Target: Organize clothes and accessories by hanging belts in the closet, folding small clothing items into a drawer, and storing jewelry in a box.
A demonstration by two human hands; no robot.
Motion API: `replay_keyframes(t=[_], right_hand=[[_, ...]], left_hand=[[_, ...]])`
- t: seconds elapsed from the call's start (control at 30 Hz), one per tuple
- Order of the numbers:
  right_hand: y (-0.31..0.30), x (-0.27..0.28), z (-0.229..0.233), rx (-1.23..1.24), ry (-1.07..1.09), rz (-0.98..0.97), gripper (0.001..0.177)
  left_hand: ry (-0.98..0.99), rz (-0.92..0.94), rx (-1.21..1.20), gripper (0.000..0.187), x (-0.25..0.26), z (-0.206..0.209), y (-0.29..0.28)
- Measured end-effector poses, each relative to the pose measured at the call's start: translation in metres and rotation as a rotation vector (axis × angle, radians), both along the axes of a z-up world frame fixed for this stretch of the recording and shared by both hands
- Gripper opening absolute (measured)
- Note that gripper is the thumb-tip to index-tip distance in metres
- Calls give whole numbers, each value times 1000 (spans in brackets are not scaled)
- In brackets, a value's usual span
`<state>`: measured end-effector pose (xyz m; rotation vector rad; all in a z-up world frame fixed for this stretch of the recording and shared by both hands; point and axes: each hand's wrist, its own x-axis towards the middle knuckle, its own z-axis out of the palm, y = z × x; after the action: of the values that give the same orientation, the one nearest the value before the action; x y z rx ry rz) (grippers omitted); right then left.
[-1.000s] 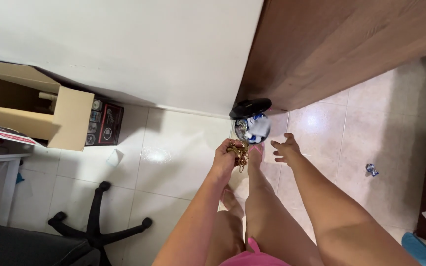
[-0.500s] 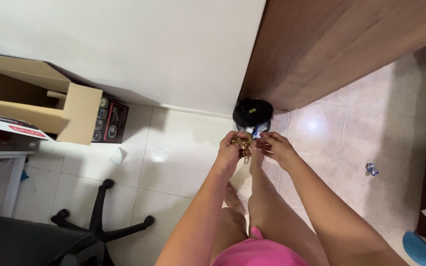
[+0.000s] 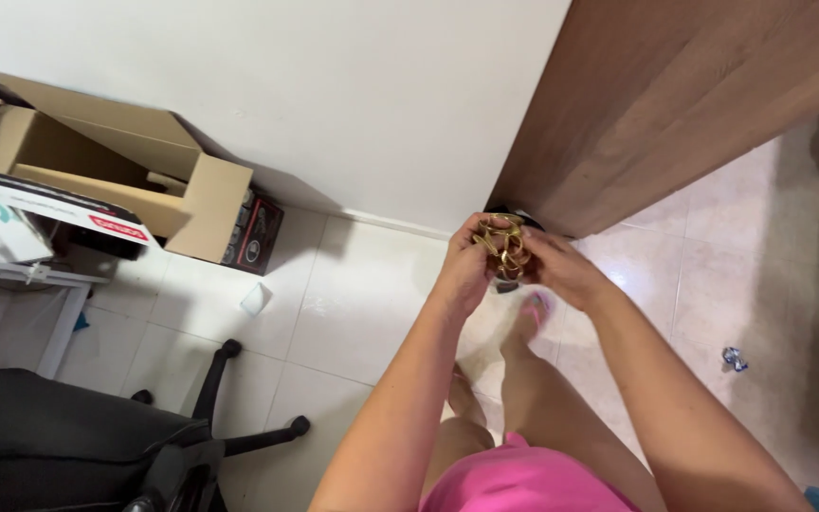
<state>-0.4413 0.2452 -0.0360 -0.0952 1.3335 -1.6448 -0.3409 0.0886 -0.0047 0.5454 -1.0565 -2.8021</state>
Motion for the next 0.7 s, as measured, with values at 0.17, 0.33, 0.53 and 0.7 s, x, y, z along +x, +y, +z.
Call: replay_keyframes(t=[0.17, 0.33, 0.53, 0.7], right_hand=[[16, -12, 34, 156, 316, 100, 30], [11, -6, 111, -10, 422, 91, 19], [20, -13, 166, 251, 597, 111, 26], [69, -19, 186, 294, 660, 177, 16]], left_hand=[[48, 22, 47, 10, 11, 29, 6], [92, 51, 75, 11, 9, 68, 9], [77, 18, 20, 11, -10, 84, 19], [55, -93, -20, 13, -31, 99, 52]])
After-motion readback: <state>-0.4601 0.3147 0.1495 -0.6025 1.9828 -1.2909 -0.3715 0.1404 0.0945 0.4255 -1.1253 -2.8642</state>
